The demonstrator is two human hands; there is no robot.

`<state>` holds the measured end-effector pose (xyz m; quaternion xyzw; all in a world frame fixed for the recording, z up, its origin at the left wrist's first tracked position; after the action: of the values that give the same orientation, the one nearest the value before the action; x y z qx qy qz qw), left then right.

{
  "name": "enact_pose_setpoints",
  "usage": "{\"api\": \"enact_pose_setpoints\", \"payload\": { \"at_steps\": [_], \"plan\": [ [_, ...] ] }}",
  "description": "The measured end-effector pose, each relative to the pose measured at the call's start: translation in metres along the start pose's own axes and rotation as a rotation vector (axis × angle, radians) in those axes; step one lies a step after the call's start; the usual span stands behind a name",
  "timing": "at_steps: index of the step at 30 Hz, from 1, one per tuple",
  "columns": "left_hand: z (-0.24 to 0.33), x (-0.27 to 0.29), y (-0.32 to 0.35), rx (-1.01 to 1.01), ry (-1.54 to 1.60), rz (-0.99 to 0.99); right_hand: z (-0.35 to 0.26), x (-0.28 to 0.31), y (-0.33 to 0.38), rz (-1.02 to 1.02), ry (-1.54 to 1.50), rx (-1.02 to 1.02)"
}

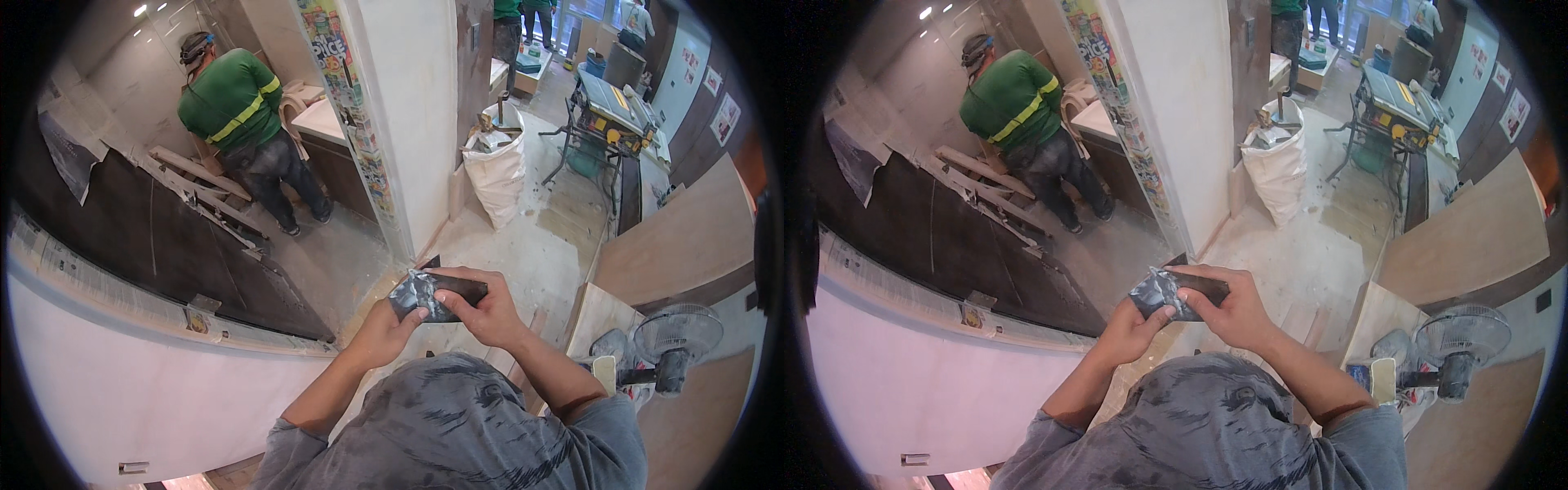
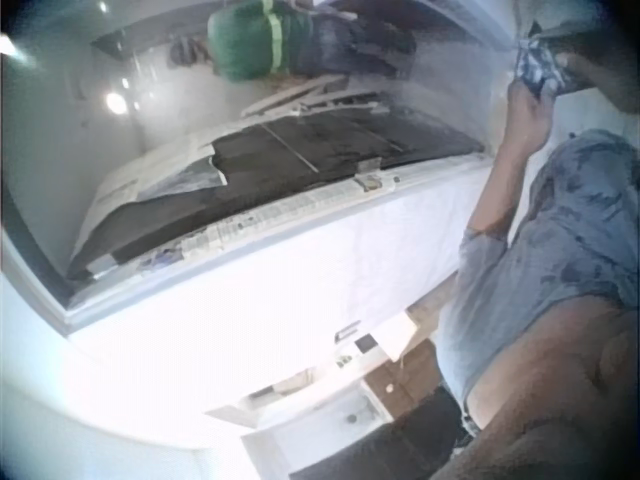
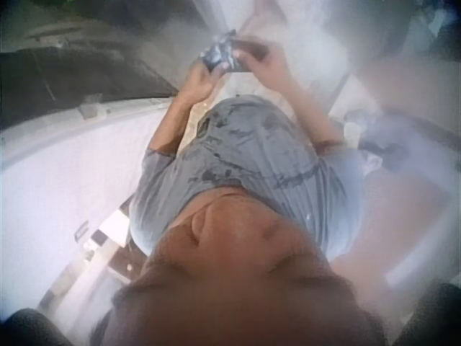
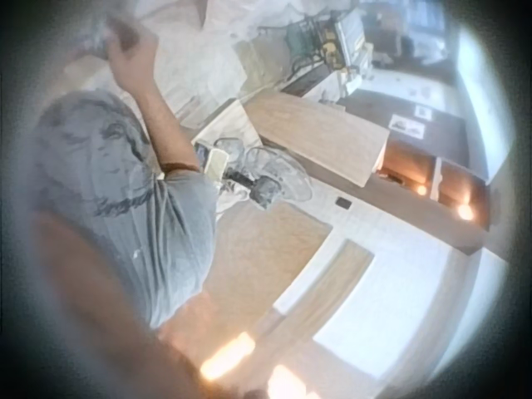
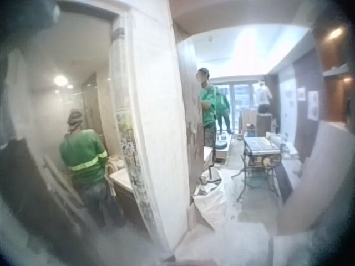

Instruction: The person scoops a white compound from a container onto a putty knife and applies it to the top edge of a door frame. They repeatedly smooth the compound along the frame's upper edge using the putty knife, occasionally transferring more compound between tools.

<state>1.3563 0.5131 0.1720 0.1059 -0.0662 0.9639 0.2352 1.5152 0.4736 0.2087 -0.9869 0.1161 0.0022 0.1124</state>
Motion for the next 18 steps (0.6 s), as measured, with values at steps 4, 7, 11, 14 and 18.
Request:
{"api": "enact_pose_setpoints", "payload": {
  "at_steps": [4, 7, 11, 14, 18],
  "plan": [
    [-0.010, -0.006, -0.003, 0.007, 0.191, -0.059, 0.004, -0.003, -0.001, -0.055, 0.003, 0.027],
    [-0.022, -0.014, -0.005, 0.040, 0.223, 0.016, 0.016, 0.004, -0.004, -0.018, 0.009, -0.007],
    [-0.025, 0.000, -0.004, 0.006, 0.003, 0.350, 0.022, 0.034, -0.008, 0.216, 0.336, 0.060],
    [-0.028, 0.015, -0.007, -0.034, -0.161, 0.390, 0.035, 0.064, -0.006, 0.342, 0.427, 0.029],
    [-0.032, 0.030, -0.006, 0.077, -0.259, 0.507, 0.040, 0.063, 0.006, 0.349, 0.321, 0.030]
  ]
}}
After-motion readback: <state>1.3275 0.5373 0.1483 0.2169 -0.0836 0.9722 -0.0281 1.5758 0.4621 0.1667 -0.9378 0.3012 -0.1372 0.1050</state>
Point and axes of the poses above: each hand's wrist, its own y-axis away from the middle knuckle, its own x-axis out of the back of the hand, z = x × y, the point moved 7 cm from there along -y, towards the middle knuckle, and after that the axes turned 14 degrees about z, right-handed, at the moved point
